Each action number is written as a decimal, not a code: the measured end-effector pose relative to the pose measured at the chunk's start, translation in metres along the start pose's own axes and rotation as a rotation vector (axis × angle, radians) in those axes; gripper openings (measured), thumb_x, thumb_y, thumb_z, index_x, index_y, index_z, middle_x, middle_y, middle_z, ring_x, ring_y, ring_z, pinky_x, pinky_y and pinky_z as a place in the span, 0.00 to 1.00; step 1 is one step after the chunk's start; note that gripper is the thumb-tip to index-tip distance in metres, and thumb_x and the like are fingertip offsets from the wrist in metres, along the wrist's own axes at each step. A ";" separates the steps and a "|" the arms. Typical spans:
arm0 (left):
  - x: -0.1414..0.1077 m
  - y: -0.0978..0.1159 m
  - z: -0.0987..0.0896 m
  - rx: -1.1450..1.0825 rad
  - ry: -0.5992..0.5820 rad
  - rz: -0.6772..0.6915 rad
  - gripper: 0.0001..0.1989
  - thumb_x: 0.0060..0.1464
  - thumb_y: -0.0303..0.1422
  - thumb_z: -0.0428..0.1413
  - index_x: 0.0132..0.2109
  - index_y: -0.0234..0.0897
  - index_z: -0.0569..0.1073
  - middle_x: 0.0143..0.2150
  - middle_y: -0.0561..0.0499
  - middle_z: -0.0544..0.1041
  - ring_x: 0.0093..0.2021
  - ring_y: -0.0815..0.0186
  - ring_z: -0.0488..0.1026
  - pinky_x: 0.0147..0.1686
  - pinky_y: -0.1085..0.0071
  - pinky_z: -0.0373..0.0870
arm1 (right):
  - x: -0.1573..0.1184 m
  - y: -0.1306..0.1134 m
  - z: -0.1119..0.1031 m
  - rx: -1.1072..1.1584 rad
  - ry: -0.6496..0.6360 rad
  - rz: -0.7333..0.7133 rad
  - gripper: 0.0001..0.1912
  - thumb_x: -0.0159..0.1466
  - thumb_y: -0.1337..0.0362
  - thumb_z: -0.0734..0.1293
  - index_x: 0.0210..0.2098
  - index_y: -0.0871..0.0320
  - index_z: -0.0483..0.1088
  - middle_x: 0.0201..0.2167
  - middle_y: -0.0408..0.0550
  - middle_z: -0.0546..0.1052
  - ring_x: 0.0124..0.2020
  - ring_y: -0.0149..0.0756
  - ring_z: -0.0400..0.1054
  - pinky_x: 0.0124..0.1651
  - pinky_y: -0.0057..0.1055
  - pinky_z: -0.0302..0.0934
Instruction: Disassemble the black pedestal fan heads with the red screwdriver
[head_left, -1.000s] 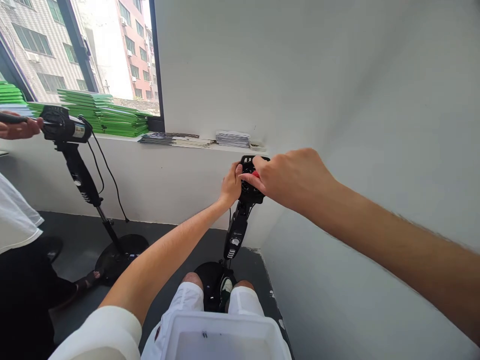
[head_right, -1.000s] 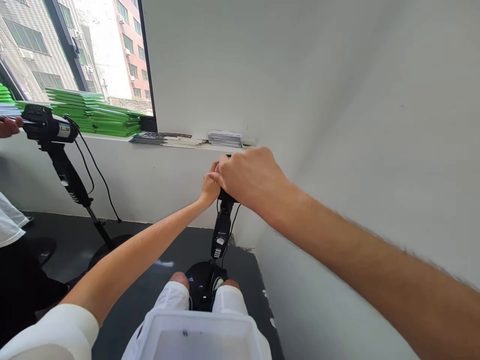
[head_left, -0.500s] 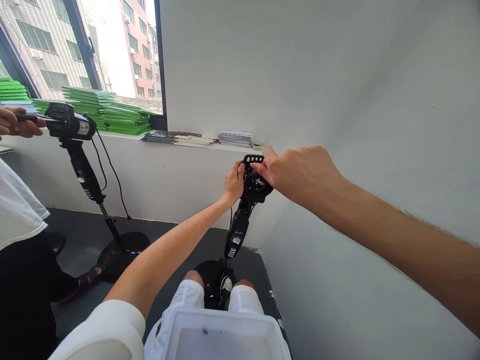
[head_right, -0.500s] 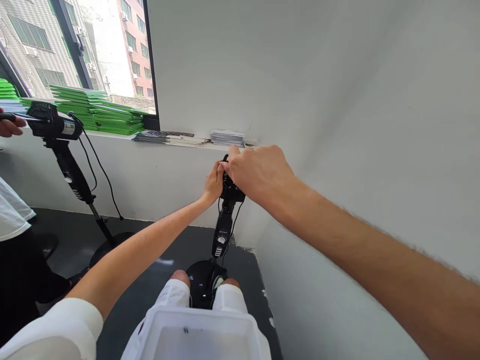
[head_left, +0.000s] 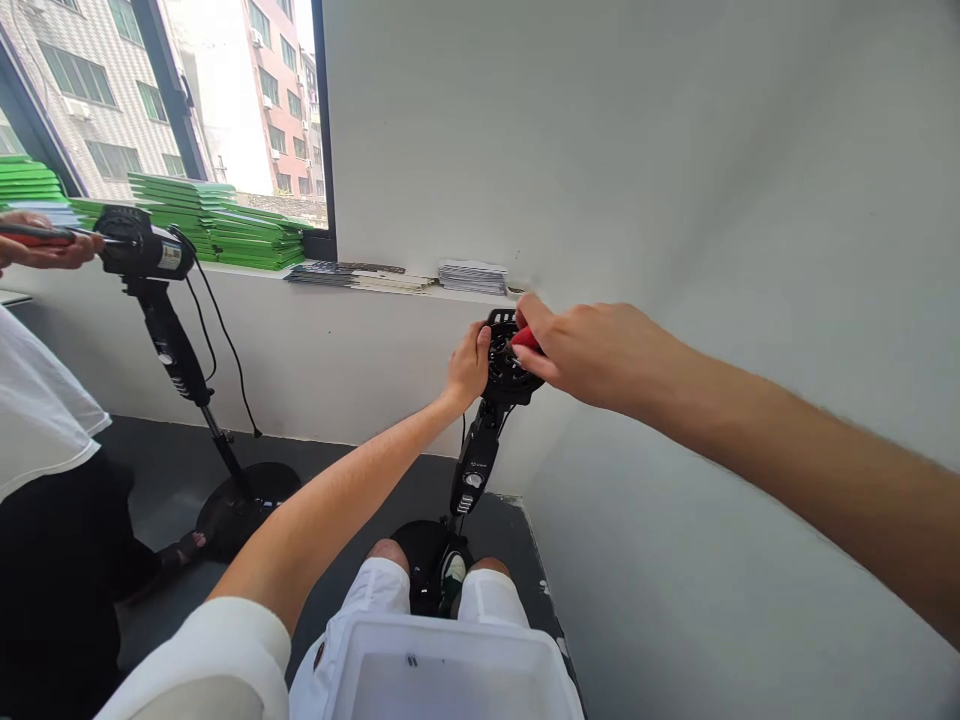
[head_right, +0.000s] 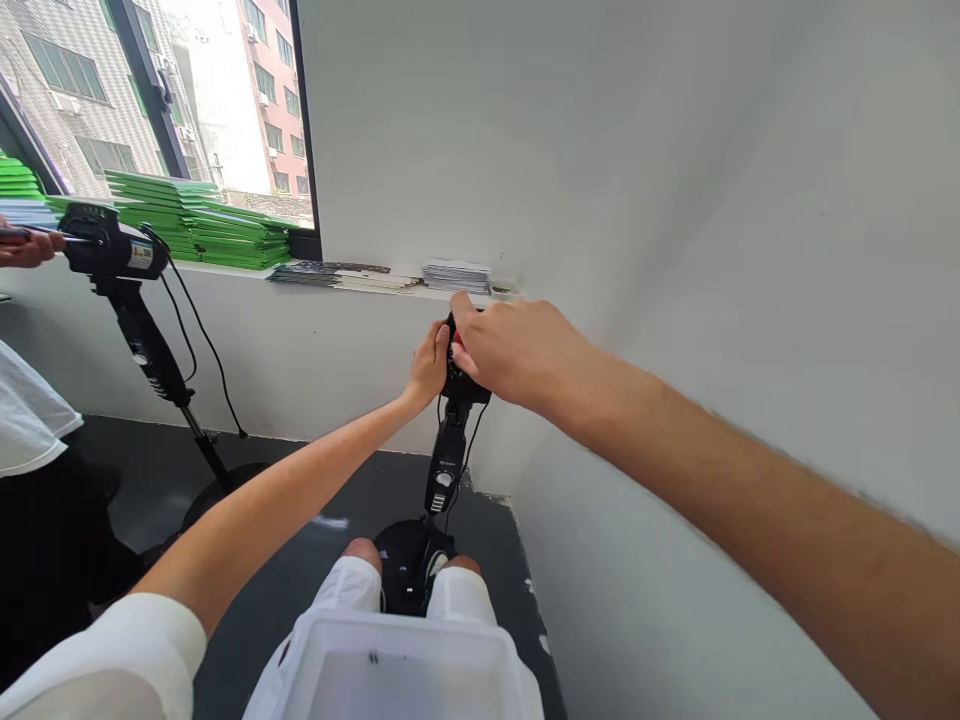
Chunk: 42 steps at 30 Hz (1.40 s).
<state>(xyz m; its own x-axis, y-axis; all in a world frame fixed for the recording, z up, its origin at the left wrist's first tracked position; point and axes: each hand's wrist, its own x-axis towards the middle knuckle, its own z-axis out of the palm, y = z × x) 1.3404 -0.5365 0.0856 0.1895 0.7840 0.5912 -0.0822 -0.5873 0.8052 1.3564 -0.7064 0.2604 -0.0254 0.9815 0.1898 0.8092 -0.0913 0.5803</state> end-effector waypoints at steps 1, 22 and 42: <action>0.000 0.000 0.000 0.004 0.003 -0.005 0.19 0.72 0.44 0.39 0.56 0.45 0.70 0.48 0.49 0.81 0.50 0.59 0.77 0.51 0.62 0.71 | 0.000 0.001 0.000 -0.033 0.018 0.032 0.25 0.71 0.53 0.51 0.51 0.63 0.69 0.20 0.49 0.71 0.21 0.37 0.61 0.28 0.31 0.46; -0.002 0.004 -0.003 -0.051 -0.023 -0.018 0.19 0.72 0.44 0.39 0.55 0.45 0.70 0.48 0.49 0.81 0.50 0.59 0.77 0.51 0.63 0.71 | -0.009 -0.008 0.006 -0.085 0.076 0.002 0.25 0.72 0.53 0.47 0.47 0.61 0.69 0.18 0.49 0.70 0.20 0.38 0.61 0.28 0.32 0.45; -0.003 0.005 -0.003 0.035 -0.012 -0.003 0.21 0.73 0.44 0.37 0.56 0.42 0.69 0.48 0.48 0.80 0.50 0.60 0.77 0.52 0.63 0.70 | -0.017 0.011 0.060 0.152 0.551 -0.061 0.17 0.72 0.51 0.58 0.40 0.58 0.68 0.20 0.41 0.74 0.15 0.28 0.55 0.23 0.28 0.37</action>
<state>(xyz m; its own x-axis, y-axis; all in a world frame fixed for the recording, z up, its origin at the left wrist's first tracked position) 1.3365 -0.5413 0.0882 0.2018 0.7833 0.5880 -0.0477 -0.5918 0.8047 1.4010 -0.7139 0.2160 -0.3437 0.7477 0.5682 0.8709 0.0274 0.4906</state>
